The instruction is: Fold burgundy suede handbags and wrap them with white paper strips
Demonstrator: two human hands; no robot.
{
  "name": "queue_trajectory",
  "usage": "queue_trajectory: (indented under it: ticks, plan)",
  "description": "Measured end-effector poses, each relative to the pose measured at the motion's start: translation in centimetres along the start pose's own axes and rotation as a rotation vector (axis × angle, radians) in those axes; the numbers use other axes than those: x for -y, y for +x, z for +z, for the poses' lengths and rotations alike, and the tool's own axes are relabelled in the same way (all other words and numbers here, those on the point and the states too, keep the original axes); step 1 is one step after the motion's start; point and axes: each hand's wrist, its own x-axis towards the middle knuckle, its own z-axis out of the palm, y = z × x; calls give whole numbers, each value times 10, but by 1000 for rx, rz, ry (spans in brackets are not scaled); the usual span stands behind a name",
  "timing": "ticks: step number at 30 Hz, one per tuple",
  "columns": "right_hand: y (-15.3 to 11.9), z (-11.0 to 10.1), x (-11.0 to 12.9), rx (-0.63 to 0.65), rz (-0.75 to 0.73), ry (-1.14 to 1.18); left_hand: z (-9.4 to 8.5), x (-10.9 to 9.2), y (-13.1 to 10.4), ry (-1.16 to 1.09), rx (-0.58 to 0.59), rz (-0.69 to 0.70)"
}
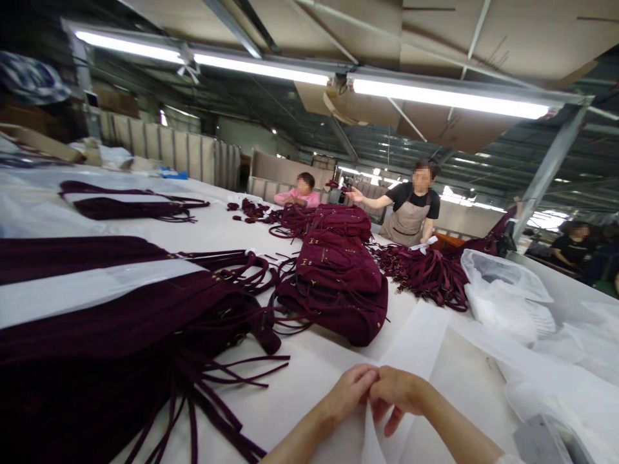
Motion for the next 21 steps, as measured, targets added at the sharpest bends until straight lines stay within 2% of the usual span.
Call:
queue_trajectory:
  ticks: [2, 3, 7, 8, 10, 12, 16, 19, 21]
  plan:
    - [-6, -8, -21, -20, -41, 132, 4, 3, 2, 100, -24, -13]
    - [-9, -12, -36, -80, -50, 157, 7, 5, 3, 129, -51, -23]
    - [-21, -19, -103, -569, -12, -40, 19, 16, 6, 168, -177, -67]
    - [-23, -18, -116, -650, 35, -59, 21, 17, 7, 181, -216, -79]
    - [-26, -14, -133, -699, 148, -15, 22, 18, 7, 211, -295, -99]
    - [-24, -7, -135, -671, 165, -1, 20, 16, 7, 246, -355, -98]
    - [-4, 14, -113, -658, -6, -237, 9, 8, 3, 330, -373, -34]
    - [19, 25, -93, -565, 18, -393, -1, 5, 3, 390, -359, 15]
    - [35, 25, -83, -536, 39, -481, -7, 4, 7, 425, -344, 20]
